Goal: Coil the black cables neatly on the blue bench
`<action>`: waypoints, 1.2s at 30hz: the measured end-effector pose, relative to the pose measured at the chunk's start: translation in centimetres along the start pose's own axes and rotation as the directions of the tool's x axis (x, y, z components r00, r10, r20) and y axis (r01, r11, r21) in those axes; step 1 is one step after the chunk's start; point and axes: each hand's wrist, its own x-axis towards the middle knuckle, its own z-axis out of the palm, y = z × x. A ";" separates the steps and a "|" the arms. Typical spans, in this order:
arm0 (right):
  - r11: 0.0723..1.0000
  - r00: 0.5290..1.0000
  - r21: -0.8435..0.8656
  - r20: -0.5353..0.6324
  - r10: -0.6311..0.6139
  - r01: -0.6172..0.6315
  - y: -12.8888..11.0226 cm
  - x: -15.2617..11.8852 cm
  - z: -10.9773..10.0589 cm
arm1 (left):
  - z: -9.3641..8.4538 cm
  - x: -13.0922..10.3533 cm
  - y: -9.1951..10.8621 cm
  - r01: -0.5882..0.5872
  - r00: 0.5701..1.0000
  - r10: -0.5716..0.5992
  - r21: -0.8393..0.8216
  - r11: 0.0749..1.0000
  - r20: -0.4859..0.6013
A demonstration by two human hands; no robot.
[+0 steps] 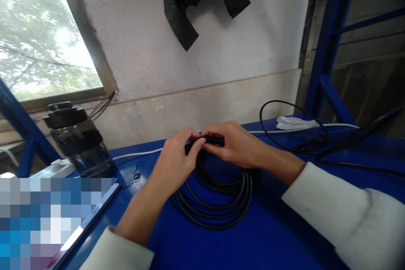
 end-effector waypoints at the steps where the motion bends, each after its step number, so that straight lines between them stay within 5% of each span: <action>1: 1.000 1.000 -0.003 0.000 -0.001 0.001 0.0 0.0 0.0 | 0.0 0.0 0.0 0.003 1.000 -0.003 -0.001 1.000 0.003; 36: 0.999 1.000 0.051 -0.003 -0.006 0.006 -0.3 -0.1 -0.2 | -0.4 -0.2 0.1 0.024 1.000 -0.024 -0.057 0.998 -0.004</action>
